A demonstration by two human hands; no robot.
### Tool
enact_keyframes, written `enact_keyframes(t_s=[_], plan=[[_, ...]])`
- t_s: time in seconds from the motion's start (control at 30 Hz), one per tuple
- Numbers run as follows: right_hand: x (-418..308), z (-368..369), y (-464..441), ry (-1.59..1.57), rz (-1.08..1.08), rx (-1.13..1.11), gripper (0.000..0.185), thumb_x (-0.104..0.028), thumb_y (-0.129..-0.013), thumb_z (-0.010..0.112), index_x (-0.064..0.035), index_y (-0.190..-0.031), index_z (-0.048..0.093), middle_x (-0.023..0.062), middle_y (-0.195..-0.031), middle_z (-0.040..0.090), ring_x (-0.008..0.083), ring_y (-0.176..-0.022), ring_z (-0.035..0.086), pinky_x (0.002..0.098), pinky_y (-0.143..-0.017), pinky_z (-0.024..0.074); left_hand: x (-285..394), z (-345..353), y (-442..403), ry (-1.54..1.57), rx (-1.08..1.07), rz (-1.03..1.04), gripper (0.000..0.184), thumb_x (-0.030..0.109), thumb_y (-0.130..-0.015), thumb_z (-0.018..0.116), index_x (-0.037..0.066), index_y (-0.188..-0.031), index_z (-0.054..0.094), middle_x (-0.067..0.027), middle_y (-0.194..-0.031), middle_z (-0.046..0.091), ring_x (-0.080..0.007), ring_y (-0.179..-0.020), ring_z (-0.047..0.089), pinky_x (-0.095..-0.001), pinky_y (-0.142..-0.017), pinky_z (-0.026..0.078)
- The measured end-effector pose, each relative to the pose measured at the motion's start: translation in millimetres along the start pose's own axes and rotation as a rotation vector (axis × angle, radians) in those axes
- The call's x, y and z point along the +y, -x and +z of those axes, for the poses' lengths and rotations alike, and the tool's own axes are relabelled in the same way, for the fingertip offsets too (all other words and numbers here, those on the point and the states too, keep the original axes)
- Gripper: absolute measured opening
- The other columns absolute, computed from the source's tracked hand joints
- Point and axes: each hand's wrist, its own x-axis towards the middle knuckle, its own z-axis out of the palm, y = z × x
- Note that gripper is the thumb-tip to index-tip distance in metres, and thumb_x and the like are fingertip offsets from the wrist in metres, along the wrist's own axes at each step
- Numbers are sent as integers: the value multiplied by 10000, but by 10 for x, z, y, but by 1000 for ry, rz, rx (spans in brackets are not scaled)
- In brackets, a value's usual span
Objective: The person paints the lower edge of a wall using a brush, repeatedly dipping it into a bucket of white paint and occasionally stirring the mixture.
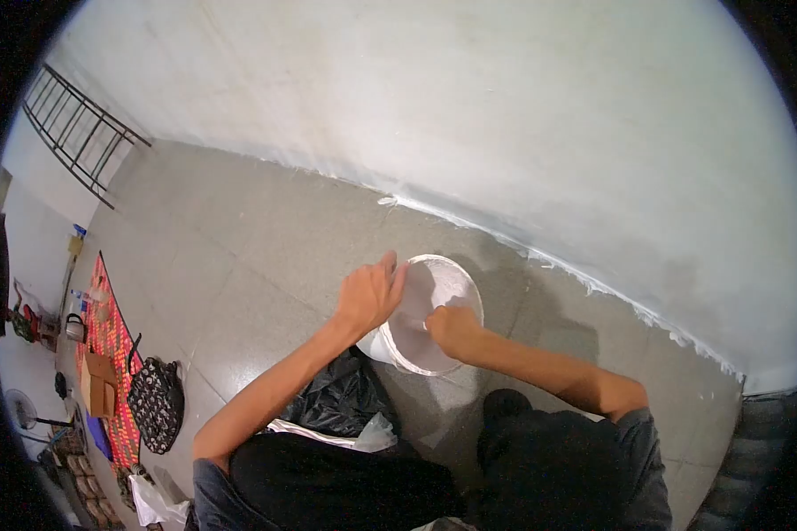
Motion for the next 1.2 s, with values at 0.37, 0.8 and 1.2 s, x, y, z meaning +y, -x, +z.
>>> enact_keyframes(t_s=[0.37,0.8,1.2], plan=[[20,-597,484,-371,136,65,305,-256,-843,552,32,-770,618,231,-731,613,398,-647,574,461,-629,458,54,13,103,-49,-77,88,284,297,-915,418,29,-901,511,-211,-580,571,-394,-561,583,-472,-513,466],[294,-482,974,-1651,492,-73,331,-345,-926,482,-59,-764,518,-71,-544,379,11,-406,283,184,-353,210,-1042,44,49,-27,1,-10,317,301,-942,372,17,-855,485,-243,-659,567,-436,-630,556,-514,-540,423],[115,-179,777,-657,184,441,188,-196,-866,549,-11,-828,539,185,-588,507,264,-445,474,379,-468,375,-1101,245,212,80,45,-128,341,314,-955,319,23,-867,474,-272,-706,561,-464,-692,543,-545,-581,399]])
